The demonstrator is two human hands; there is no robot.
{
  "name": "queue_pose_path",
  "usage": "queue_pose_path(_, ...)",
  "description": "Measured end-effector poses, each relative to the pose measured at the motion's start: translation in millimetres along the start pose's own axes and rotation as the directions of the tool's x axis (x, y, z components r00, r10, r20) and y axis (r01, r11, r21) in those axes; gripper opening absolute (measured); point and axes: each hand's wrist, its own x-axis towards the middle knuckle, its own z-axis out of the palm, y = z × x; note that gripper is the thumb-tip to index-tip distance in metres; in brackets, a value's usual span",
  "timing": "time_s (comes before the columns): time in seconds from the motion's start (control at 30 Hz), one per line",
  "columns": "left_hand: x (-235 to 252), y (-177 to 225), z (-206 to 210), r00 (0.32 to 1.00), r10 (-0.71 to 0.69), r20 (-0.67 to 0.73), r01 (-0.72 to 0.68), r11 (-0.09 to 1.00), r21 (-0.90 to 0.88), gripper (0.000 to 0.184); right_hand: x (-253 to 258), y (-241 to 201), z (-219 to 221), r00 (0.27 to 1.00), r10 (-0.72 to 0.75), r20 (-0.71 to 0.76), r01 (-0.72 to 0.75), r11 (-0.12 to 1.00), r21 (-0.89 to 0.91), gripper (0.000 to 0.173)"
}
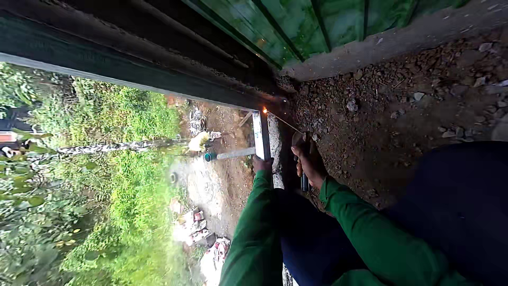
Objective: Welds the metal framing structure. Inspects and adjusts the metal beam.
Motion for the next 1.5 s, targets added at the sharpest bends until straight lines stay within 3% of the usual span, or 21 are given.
queue_pose_path(0.43,-12.6,12.9,-7.1,1.000,-0.029,0.010,0.029,0.999,0.016,0.101,0.6,-0.5,0.1,0.999,0.036,0.010,-0.035,0.999,-0.018,0.088)
queue_pose_path(0.53,-17.8,17.7,-11.9,0.998,-0.045,0.039,0.043,0.998,0.055,0.098,1.1,0.3,-0.4,1.000,0.013,-0.009,-0.013,0.999,-0.045,0.083)
queue_pose_path(0.67,-5.2,2.6,-3.5,1.000,-0.003,0.015,0.003,1.000,-0.031,0.102,-1.1,-1.3,1.3,0.999,-0.005,-0.041,0.005,1.000,0.001,0.087)
queue_pose_path(1.03,2.8,-2.6,1.8,1.000,-0.014,0.003,0.014,1.000,0.002,0.105,2.3,3.1,-0.1,1.000,0.016,0.009,-0.016,1.000,0.011,0.080)
queue_pose_path(1.5,-3.4,3.1,-0.6,0.999,-0.031,-0.005,0.031,0.999,-0.023,0.105,2.7,1.1,-0.3,0.999,0.041,0.016,-0.042,0.999,0.033,0.085)
